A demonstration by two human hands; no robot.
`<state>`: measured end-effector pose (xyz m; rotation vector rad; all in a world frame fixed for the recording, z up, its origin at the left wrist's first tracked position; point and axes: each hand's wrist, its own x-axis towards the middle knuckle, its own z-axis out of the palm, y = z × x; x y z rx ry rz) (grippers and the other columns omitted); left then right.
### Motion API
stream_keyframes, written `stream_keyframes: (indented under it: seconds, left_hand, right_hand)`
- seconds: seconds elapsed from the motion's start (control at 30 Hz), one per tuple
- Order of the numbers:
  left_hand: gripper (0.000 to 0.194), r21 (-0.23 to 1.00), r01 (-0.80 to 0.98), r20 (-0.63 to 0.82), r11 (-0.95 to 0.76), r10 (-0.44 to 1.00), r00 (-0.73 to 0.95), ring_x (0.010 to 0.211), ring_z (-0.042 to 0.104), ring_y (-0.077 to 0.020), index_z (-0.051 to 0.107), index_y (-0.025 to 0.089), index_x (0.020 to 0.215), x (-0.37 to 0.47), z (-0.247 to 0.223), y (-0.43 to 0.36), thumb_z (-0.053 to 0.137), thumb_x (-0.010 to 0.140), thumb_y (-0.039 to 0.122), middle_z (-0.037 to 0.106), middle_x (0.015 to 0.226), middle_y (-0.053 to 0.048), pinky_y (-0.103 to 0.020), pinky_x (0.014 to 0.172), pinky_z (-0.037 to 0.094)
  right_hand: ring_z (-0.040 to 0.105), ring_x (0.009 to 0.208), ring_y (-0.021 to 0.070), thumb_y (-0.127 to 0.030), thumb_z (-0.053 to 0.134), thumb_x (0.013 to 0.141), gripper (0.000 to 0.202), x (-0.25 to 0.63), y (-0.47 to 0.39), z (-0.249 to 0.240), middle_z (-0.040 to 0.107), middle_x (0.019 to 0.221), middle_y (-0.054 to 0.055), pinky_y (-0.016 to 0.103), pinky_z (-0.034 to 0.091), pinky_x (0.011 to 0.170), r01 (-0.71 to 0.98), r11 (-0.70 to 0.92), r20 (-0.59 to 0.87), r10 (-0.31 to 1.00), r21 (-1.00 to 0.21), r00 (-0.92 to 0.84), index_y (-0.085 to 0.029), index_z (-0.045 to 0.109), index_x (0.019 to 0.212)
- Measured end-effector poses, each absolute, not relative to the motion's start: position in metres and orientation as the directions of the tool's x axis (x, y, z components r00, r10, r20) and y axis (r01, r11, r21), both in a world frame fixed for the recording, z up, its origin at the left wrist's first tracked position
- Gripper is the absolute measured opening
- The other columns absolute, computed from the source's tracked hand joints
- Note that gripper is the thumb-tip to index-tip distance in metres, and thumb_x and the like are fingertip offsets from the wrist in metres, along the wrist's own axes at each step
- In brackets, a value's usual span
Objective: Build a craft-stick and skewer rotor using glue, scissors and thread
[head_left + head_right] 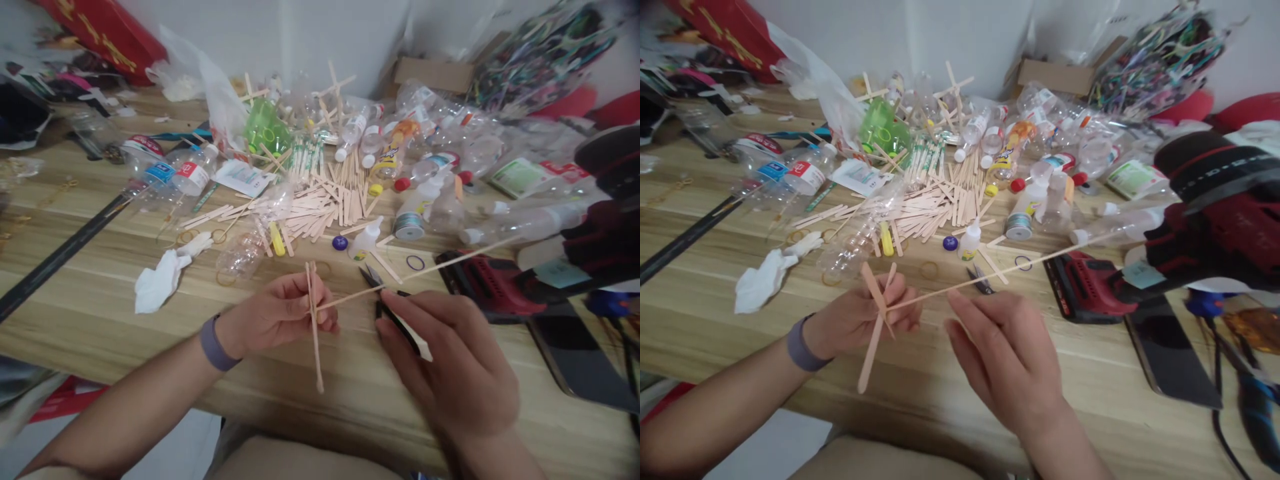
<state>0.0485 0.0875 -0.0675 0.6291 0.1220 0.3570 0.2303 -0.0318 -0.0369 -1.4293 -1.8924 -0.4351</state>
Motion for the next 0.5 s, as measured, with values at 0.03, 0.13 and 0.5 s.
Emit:
stream_keyframes:
  seconds: [0.03, 0.13, 0.5]
  left_hand:
    - [0.018, 0.579, -0.287, 0.0, 0.763, 0.352, 0.936, 0.071, 0.061, -0.0132, 0.063, 0.016, 0.073, 0.049, -0.067, 0.087, 0.079, 0.076, 0.023, 0.061, 0.068, 0.0, -0.027, 0.078, 0.051]
    - [0.02, 0.543, -0.281, 0.019, 0.791, 0.323, 0.946, 0.068, 0.06, -0.0127, 0.063, 0.015, 0.071, 0.049, -0.063, 0.087, 0.081, 0.075, 0.025, 0.059, 0.065, 0.0, -0.027, 0.076, 0.051]
    - [0.019, 0.569, -0.322, 0.013, 0.757, 0.383, 0.924, 0.082, 0.065, -0.0158, 0.071, 0.015, 0.087, 0.047, -0.066, 0.088, 0.079, 0.076, 0.028, 0.067, 0.083, -0.004, -0.03, 0.085, 0.05]
  right_hand:
    - [0.06, 0.087, 0.0193, -0.014, 0.064, 0.088, 0.029, 0.231, -0.032, -0.035, 0.061, 0.096, 0.008, 0.031, 0.05, 0.077, 0.952, 0.281, 0.726, 0.679, -0.118, -0.11, -0.016, 0.059, 0.117]
    - [0.059, 0.101, 0.0285, -0.015, 0.067, 0.086, 0.03, 0.236, -0.03, -0.031, 0.062, 0.104, 0.013, 0.043, 0.047, 0.089, 0.981, 0.194, 0.733, 0.67, -0.018, -0.119, -0.016, 0.059, 0.115]
    - [0.058, 0.076, 0.021, -0.006, 0.059, 0.09, 0.022, 0.246, -0.035, -0.032, 0.066, 0.085, 0.009, 0.041, 0.042, 0.074, 0.966, 0.259, 0.708, 0.681, 0.004, -0.186, -0.017, 0.061, 0.109]
